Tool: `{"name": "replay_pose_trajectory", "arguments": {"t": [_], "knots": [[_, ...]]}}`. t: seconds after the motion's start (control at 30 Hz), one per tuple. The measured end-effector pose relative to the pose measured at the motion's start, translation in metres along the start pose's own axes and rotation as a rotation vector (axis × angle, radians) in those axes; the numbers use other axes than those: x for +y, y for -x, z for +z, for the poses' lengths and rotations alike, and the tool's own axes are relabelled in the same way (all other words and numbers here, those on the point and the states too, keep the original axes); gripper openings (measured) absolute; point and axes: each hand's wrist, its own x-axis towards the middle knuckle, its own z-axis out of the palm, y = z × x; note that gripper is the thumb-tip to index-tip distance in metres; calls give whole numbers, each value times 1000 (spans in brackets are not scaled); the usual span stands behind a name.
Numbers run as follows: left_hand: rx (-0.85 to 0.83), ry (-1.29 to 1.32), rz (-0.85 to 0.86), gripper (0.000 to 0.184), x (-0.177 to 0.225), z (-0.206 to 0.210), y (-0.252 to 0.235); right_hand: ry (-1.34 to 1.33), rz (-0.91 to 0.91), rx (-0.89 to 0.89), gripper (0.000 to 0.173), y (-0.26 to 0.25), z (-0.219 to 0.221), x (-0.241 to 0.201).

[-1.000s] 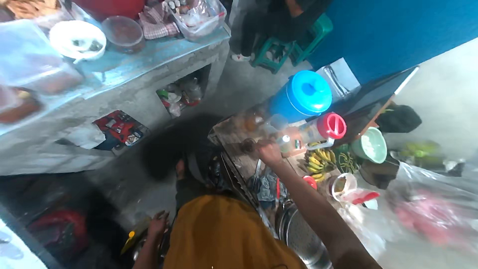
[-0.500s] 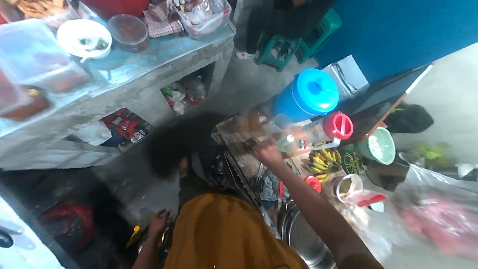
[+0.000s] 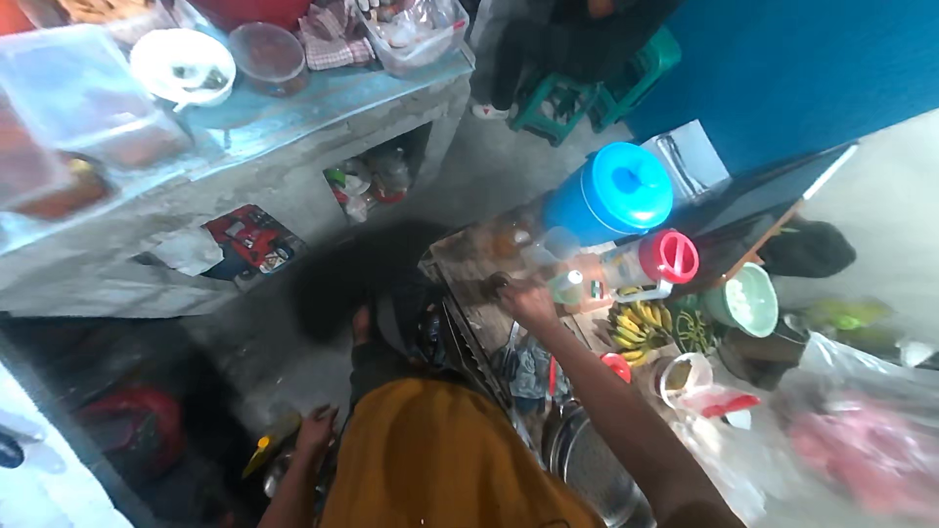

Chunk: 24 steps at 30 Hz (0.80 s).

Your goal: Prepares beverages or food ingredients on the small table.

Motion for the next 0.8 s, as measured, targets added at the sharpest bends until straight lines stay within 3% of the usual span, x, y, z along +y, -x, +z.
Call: {"name": "replay_pose_trajectory", "arguments": {"t": [0.13, 0.43, 0.8], "knots": [[14, -26, -13, 48, -5, 0, -2, 54, -97, -21, 26, 4, -8, 3], [7, 13, -2, 48, -3, -1, -2, 165, 40, 180, 22, -4, 6, 3], [9, -42, -8, 48, 0, 1, -2, 58, -106, -10, 26, 6, -22, 5]]}}
